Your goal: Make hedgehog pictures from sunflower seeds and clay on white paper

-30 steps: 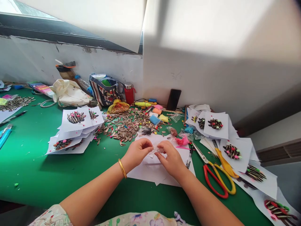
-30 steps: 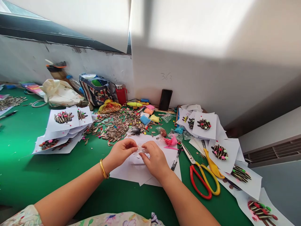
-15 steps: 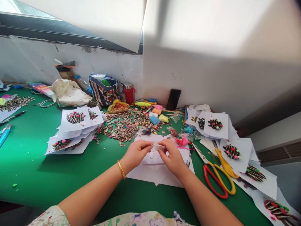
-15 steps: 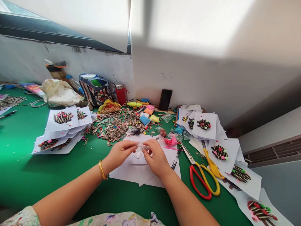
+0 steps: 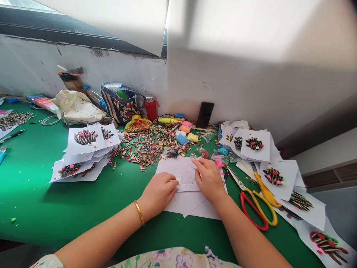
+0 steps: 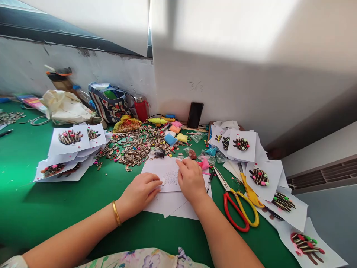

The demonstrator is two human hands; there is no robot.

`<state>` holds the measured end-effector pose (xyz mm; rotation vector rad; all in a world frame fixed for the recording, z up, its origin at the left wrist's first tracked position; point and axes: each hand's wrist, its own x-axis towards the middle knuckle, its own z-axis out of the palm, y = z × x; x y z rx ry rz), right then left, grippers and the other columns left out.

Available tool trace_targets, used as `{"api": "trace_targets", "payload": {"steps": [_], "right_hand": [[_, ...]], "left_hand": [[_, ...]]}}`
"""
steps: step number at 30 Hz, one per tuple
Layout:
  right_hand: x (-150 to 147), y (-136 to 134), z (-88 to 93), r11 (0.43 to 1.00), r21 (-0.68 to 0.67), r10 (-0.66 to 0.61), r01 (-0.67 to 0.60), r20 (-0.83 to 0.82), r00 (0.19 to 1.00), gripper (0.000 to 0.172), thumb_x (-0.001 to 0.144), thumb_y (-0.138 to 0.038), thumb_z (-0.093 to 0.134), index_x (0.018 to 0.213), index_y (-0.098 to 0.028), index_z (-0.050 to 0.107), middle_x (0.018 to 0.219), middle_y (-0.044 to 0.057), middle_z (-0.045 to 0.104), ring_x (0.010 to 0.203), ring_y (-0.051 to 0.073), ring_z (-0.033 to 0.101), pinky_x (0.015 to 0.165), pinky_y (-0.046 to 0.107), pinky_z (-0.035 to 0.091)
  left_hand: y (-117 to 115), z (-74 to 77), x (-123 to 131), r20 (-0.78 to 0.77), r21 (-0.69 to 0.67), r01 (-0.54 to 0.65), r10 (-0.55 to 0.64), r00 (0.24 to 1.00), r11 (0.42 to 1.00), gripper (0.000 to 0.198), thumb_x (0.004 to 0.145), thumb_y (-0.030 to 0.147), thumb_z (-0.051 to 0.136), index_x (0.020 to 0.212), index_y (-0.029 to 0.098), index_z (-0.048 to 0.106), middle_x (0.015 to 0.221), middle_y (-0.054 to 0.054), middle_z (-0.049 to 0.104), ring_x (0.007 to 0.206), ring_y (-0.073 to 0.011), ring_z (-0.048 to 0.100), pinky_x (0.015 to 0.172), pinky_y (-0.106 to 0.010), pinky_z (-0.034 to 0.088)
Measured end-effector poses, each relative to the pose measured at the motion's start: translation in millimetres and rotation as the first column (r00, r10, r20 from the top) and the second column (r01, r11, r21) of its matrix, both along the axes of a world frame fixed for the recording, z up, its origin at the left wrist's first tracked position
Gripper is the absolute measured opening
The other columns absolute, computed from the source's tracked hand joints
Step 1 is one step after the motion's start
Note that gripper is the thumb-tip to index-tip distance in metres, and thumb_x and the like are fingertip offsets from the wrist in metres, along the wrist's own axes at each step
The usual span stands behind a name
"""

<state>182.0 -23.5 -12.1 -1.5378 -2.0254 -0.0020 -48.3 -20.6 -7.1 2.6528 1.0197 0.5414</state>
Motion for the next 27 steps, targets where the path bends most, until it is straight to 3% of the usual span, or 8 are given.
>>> {"api": "trace_targets", "payload": {"steps": [5,16,22,27], "right_hand": [[-14,-11,-6.8,0.950,-0.182,0.254,-0.253,-0.014,0.967,0.038,0.085,-0.006,0.051,0.115,-0.020,0.069,0.094,0.008,0.064,0.085,0.019,0.059,0.077,0.031,0.050],[-22,-10,-18.3,0.940,-0.285,0.230,-0.186,0.130,0.964,0.032,0.086,-0.010,0.053,0.110,-0.023,0.071,0.090,0.006,0.063,0.081,0.018,0.056,0.071,0.028,0.043],[-20,-11,-19.3,0.935,-0.283,0.235,-0.214,0.042,0.971,0.038,0.085,-0.008,0.051,0.116,-0.022,0.068,0.095,0.006,0.065,0.085,0.018,0.058,0.075,0.028,0.045],[-18,-11,-17.9,0.928,-0.302,0.240,-0.218,0.038,0.970,0.039,0.083,-0.008,0.052,0.117,-0.021,0.069,0.096,0.006,0.066,0.086,0.019,0.059,0.076,0.029,0.046]], "left_hand": [[-8,-10.3,2,-0.121,0.096,-0.002,0.014,0.993,0.995,0.032,0.091,0.029,0.059,0.121,0.018,0.058,0.113,-0.010,0.063,0.105,-0.0274,0.056,0.091,-0.046,0.046],[-7,-14.8,3,-0.166,0.089,0.004,0.011,0.986,0.996,0.035,0.092,0.034,0.056,0.124,0.018,0.056,0.112,-0.009,0.062,0.106,-0.0282,0.055,0.093,-0.047,0.045],[-6,-19.1,3,-0.096,0.039,-0.008,0.012,0.995,0.999,0.035,0.091,0.031,0.058,0.123,0.017,0.056,0.115,-0.010,0.060,0.106,-0.0268,0.055,0.096,-0.044,0.046],[-6,-15.4,5,-0.146,0.044,-0.014,0.020,0.989,0.999,0.045,0.090,0.038,0.060,0.129,0.018,0.053,0.116,-0.011,0.060,0.106,-0.0285,0.054,0.094,-0.046,0.046]]}}
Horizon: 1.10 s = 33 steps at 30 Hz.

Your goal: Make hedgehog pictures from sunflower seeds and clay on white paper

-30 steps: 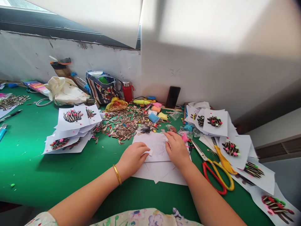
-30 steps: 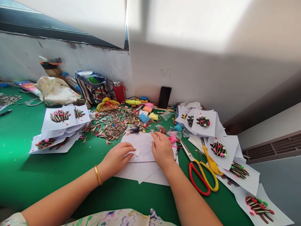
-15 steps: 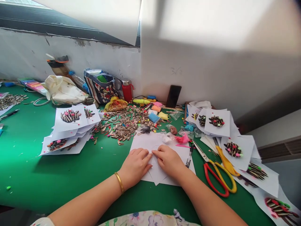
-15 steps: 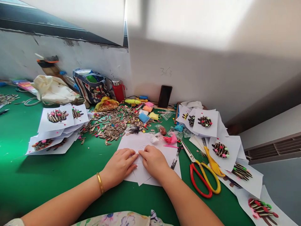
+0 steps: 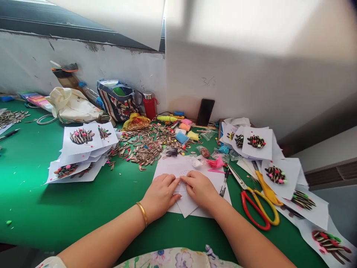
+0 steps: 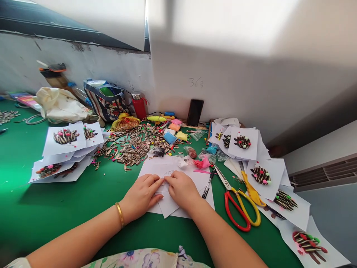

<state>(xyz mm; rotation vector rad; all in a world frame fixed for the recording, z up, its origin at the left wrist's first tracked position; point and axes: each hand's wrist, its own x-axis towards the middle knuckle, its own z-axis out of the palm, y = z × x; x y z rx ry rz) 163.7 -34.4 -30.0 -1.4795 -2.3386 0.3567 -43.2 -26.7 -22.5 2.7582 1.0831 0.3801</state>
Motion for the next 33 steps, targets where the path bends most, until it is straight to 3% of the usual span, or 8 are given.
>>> {"api": "trace_targets", "payload": {"steps": [7,13,33], "right_hand": [[0.2,-0.3,0.9,1.000,-0.001,0.005,-0.005,-0.009,1.000,0.039,0.083,-0.008,0.052,0.115,-0.022,0.069,0.096,0.006,0.066,0.086,0.019,0.060,0.077,0.030,0.048],[1.5,0.8,-0.1,1.000,-0.004,-0.027,0.027,-0.051,0.998,0.045,0.085,-0.007,0.049,0.127,-0.018,0.062,0.101,0.008,0.067,0.093,0.020,0.062,0.083,0.031,0.049],[-0.2,1.5,-0.1,0.999,-0.043,-0.017,0.015,-0.047,0.999,0.043,0.082,-0.005,0.051,0.118,-0.024,0.068,0.096,0.006,0.063,0.089,0.018,0.058,0.080,0.028,0.045]], "left_hand": [[0.3,-0.2,1.0,-0.051,0.018,0.002,-0.001,0.999,1.000,0.045,0.092,0.040,0.056,0.130,0.016,0.053,0.117,-0.011,0.059,0.108,-0.0291,0.052,0.095,-0.047,0.045],[-1.5,-0.7,-0.7,-0.037,0.025,0.005,-0.004,0.999,1.000,0.050,0.091,0.042,0.058,0.133,0.018,0.051,0.118,-0.012,0.059,0.107,-0.0289,0.053,0.094,-0.047,0.045],[-1.4,-0.4,-1.1,-0.015,0.035,0.008,-0.008,1.000,0.999,0.039,0.092,0.040,0.056,0.125,0.019,0.056,0.116,-0.011,0.059,0.105,-0.0281,0.054,0.092,-0.047,0.046]]}}
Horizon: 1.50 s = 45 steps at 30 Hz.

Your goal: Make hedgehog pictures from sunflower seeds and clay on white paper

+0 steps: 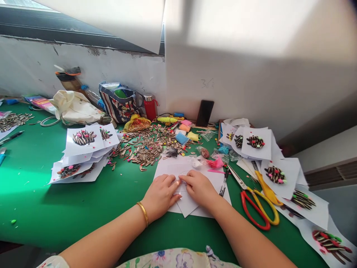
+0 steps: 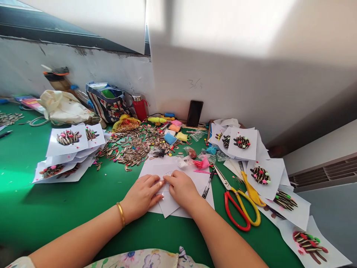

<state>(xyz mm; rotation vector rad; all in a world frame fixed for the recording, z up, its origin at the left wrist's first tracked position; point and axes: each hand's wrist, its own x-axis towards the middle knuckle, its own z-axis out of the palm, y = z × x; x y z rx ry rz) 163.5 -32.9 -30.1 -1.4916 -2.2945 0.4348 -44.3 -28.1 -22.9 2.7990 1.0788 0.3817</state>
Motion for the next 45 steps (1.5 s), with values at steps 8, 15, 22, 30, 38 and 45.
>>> {"api": "trace_targets", "payload": {"steps": [8,15,22,30,38,45], "right_hand": [[-4,-1,0.6,1.000,-0.007,-0.020,0.021,0.035,0.999,0.045,0.083,-0.006,0.051,0.121,-0.025,0.066,0.094,0.005,0.060,0.087,0.018,0.055,0.078,0.028,0.042],[-5,-1,0.0,1.000,0.009,-0.010,0.009,0.050,0.999,0.043,0.084,-0.007,0.052,0.118,-0.026,0.067,0.093,0.005,0.059,0.085,0.017,0.054,0.076,0.028,0.042],[-1,0,-0.6,1.000,0.010,0.004,-0.004,0.000,1.000,0.047,0.084,-0.005,0.050,0.124,-0.024,0.064,0.095,0.006,0.061,0.088,0.018,0.057,0.079,0.029,0.046],[9,-1,5.4,0.996,-0.031,0.082,-0.084,-0.055,0.995,0.041,0.086,-0.007,0.051,0.117,-0.025,0.069,0.099,0.006,0.062,0.089,0.017,0.059,0.082,0.028,0.047],[9,-4,14.8,0.986,-0.014,0.165,-0.165,0.024,0.986,0.040,0.088,-0.011,0.054,0.121,-0.029,0.068,0.098,0.006,0.060,0.090,0.018,0.056,0.080,0.029,0.046],[7,-4,14.8,0.986,0.002,0.164,-0.165,0.052,0.985,0.041,0.087,-0.011,0.054,0.122,-0.030,0.067,0.097,0.006,0.058,0.088,0.018,0.054,0.079,0.029,0.044]], "left_hand": [[-1,1.5,0,-0.002,0.000,0.003,-0.003,1.000,1.000,0.039,0.091,0.039,0.057,0.124,0.017,0.057,0.116,-0.012,0.060,0.104,-0.0281,0.054,0.092,-0.048,0.047],[-1,-0.1,0,0.025,-0.001,0.006,-0.006,1.000,1.000,0.038,0.090,0.037,0.058,0.123,0.017,0.057,0.115,-0.012,0.060,0.105,-0.0281,0.055,0.092,-0.047,0.047],[-1,-0.1,1,0.009,-0.017,-0.033,0.033,0.999,0.999,0.050,0.087,0.039,0.062,0.130,0.015,0.053,0.121,-0.013,0.059,0.107,-0.0298,0.054,0.095,-0.048,0.046],[-1,-1.5,-1,0.067,-0.032,-0.045,0.047,0.997,0.998,0.044,0.089,0.037,0.061,0.128,0.019,0.055,0.122,-0.012,0.059,0.109,-0.0283,0.055,0.098,-0.047,0.045],[2,-4.8,-4,0.151,-0.067,-0.054,0.064,0.987,0.996,0.034,0.090,0.032,0.059,0.121,0.019,0.060,0.117,-0.011,0.060,0.106,-0.0261,0.056,0.096,-0.046,0.048],[2,-4.0,-4,0.137,-0.079,-0.052,0.063,0.989,0.995,0.033,0.089,0.031,0.060,0.119,0.018,0.060,0.116,-0.011,0.061,0.107,-0.0262,0.056,0.097,-0.046,0.049]]}}
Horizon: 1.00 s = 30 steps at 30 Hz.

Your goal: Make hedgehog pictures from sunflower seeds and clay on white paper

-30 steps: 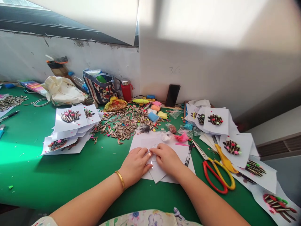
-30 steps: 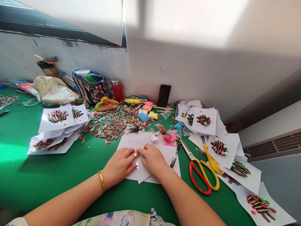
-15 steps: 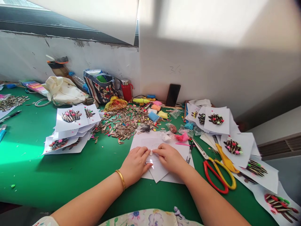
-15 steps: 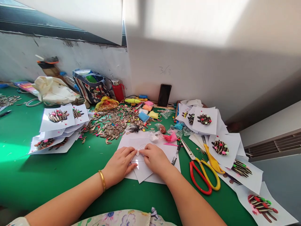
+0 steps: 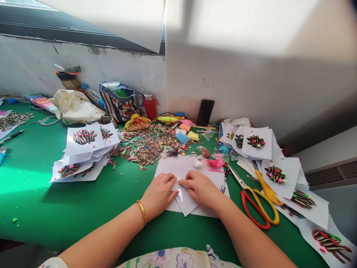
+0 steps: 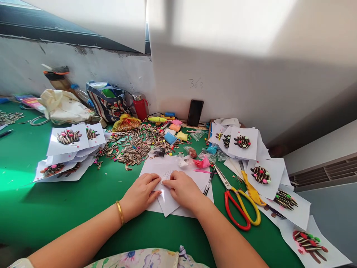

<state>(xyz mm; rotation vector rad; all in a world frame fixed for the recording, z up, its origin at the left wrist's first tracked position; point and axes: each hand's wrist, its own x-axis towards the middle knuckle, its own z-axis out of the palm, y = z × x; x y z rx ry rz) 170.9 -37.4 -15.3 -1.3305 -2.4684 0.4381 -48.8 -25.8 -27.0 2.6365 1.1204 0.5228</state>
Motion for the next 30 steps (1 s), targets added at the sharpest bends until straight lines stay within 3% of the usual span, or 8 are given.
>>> {"api": "trace_targets", "payload": {"steps": [9,18,24,30], "right_hand": [[-7,-1,-3.6,0.999,0.032,-0.025,0.024,0.041,0.999,0.038,0.090,-0.016,0.055,0.122,-0.030,0.066,0.092,0.005,0.055,0.082,0.018,0.050,0.073,0.029,0.040],[-6,0,-4.6,0.999,-0.008,-0.050,0.051,0.007,0.999,0.044,0.085,-0.011,0.054,0.123,-0.030,0.066,0.092,0.005,0.055,0.083,0.018,0.051,0.075,0.029,0.042],[-1,5,-9.9,0.989,-0.095,-0.122,0.110,-0.139,0.983,0.051,0.084,-0.004,0.048,0.129,-0.021,0.061,0.102,0.008,0.060,0.091,0.018,0.057,0.083,0.031,0.047],[1,7,-12.6,0.989,-0.105,-0.123,0.109,-0.138,0.983,0.049,0.083,-0.004,0.047,0.127,-0.022,0.063,0.101,0.008,0.061,0.091,0.019,0.058,0.084,0.032,0.048]], "left_hand": [[0,1.1,-1,-0.013,-0.022,0.007,-0.007,1.000,1.000,0.030,0.090,0.029,0.058,0.117,0.016,0.061,0.119,-0.012,0.060,0.109,-0.0263,0.055,0.099,-0.045,0.048],[1,-1.3,-1,-0.019,-0.018,-0.003,0.003,1.000,1.000,0.031,0.091,0.030,0.058,0.118,0.015,0.061,0.120,-0.012,0.059,0.110,-0.0261,0.055,0.100,-0.044,0.047],[-1,0.6,1,-0.033,0.021,0.016,-0.015,0.999,1.000,0.036,0.089,0.031,0.060,0.122,0.016,0.059,0.119,-0.012,0.059,0.106,-0.0265,0.054,0.097,-0.045,0.048],[-1,1.0,2,-0.071,0.038,0.030,-0.027,0.997,0.999,0.037,0.090,0.033,0.058,0.124,0.017,0.058,0.120,-0.012,0.059,0.106,-0.0273,0.054,0.096,-0.044,0.047]]}}
